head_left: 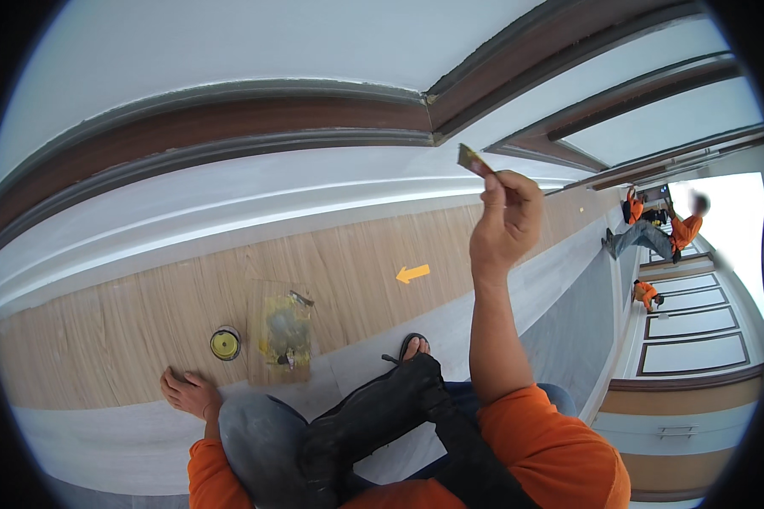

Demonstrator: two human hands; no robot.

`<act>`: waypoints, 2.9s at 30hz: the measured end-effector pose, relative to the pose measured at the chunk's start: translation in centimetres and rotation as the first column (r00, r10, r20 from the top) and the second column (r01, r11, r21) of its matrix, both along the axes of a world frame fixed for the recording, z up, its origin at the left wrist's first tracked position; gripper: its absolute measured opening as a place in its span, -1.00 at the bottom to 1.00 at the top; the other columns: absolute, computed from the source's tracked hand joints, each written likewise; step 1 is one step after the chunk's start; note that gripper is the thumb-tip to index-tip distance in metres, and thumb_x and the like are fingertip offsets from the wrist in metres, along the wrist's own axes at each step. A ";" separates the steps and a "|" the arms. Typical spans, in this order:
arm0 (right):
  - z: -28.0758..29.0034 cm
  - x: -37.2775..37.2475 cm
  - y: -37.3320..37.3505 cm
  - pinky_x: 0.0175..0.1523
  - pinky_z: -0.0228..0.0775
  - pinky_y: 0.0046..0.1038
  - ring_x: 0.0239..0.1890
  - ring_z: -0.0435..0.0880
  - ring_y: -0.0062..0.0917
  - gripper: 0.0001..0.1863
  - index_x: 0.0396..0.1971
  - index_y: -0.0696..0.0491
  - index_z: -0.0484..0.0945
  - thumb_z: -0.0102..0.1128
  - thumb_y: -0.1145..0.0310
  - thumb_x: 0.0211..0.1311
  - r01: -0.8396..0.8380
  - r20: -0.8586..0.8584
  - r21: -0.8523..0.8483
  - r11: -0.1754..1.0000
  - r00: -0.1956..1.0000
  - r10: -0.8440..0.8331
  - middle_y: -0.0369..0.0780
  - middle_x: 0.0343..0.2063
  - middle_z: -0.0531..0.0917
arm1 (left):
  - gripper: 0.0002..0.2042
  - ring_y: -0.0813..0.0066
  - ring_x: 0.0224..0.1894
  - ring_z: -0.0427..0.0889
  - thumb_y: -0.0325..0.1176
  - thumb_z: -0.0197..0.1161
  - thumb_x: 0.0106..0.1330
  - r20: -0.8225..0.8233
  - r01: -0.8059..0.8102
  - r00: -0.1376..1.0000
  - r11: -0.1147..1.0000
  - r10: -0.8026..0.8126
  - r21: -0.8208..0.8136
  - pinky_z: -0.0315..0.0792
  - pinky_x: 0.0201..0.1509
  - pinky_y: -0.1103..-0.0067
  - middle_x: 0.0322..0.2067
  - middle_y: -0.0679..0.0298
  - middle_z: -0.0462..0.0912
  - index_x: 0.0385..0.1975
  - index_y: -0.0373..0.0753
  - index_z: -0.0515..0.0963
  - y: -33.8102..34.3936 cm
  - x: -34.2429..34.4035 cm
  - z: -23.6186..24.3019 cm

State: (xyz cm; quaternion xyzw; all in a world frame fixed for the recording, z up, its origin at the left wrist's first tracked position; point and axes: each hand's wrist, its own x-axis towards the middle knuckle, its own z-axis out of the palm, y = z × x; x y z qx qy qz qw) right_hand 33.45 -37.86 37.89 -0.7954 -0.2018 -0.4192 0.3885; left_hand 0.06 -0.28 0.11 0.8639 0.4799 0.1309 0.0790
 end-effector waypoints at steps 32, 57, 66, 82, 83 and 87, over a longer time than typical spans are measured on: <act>-26.7 -15.3 3.6 -0.20 0.55 -0.37 -0.25 0.67 -0.30 -0.84 -0.27 0.05 0.65 0.35 0.57 0.16 -0.740 -0.889 -0.155 0.654 0.393 0.234 -0.23 -0.35 0.65 | -0.49 0.09 0.46 0.18 -0.15 0.13 0.41 -0.002 0.015 1.000 0.999 -0.015 -0.039 0.00 0.53 0.15 0.35 0.12 0.32 0.34 -0.14 0.35 0.1 0.0 0.3; -28.2 -11.3 7.5 -0.25 0.53 -0.27 -0.23 0.64 -0.26 -0.85 -0.27 0.04 0.57 0.34 0.50 0.17 -0.724 -0.722 -0.309 0.617 0.601 0.344 -0.20 -0.36 0.58 | -0.49 0.11 0.47 0.16 -0.16 0.12 0.40 -0.022 0.010 1.000 0.999 -0.011 -0.042 -0.03 0.55 0.16 0.34 0.14 0.31 0.33 -0.14 0.34 0.0 0.0 0.2; -29.0 -9.7 8.4 -0.23 0.50 -0.29 -0.30 0.58 -0.28 -0.84 -0.33 0.06 0.54 0.31 0.53 0.10 -0.657 -0.572 -0.517 0.548 0.742 0.349 -0.21 -0.40 0.52 | -0.50 0.12 0.47 0.16 -0.15 0.11 0.42 -0.032 0.012 0.999 0.999 -0.013 -0.045 -0.02 0.55 0.17 0.35 0.14 0.30 0.34 -0.13 0.34 0.0 0.2 0.5; -29.1 -16.4 5.6 -0.22 0.49 -0.33 -0.29 0.58 -0.28 -0.82 -0.28 0.09 0.56 0.30 0.59 0.10 -0.862 -0.771 -0.388 0.326 0.497 0.397 -0.19 -0.39 0.54 | -0.49 0.10 0.46 0.18 -0.16 0.13 0.40 -0.010 0.012 1.000 0.999 -0.013 -0.037 0.00 0.54 0.16 0.33 0.14 0.33 0.33 -0.14 0.36 0.1 0.3 0.3; -28.9 -16.7 5.4 -0.24 0.49 -0.34 -0.31 0.58 -0.30 -0.82 -0.28 0.10 0.56 0.30 0.57 0.10 -0.874 -0.785 -0.352 0.336 0.471 0.402 -0.18 -0.39 0.54 | -0.48 0.10 0.47 0.18 -0.16 0.13 0.40 -0.014 0.014 1.000 0.999 -0.015 -0.042 -0.01 0.54 0.16 0.34 0.14 0.33 0.33 -0.14 0.35 0.2 0.3 0.4; -25.2 -15.5 5.9 -0.27 0.51 -0.47 -0.37 0.65 -0.46 -0.83 -0.20 0.14 0.62 0.37 0.55 0.23 -0.678 -0.941 0.022 0.734 0.234 0.245 -0.23 -0.36 0.67 | -0.48 0.05 0.45 0.21 -0.18 0.14 0.37 0.010 0.008 1.000 0.999 -0.008 -0.042 0.03 0.53 0.14 0.34 0.09 0.35 0.32 -0.17 0.38 0.1 0.4 0.7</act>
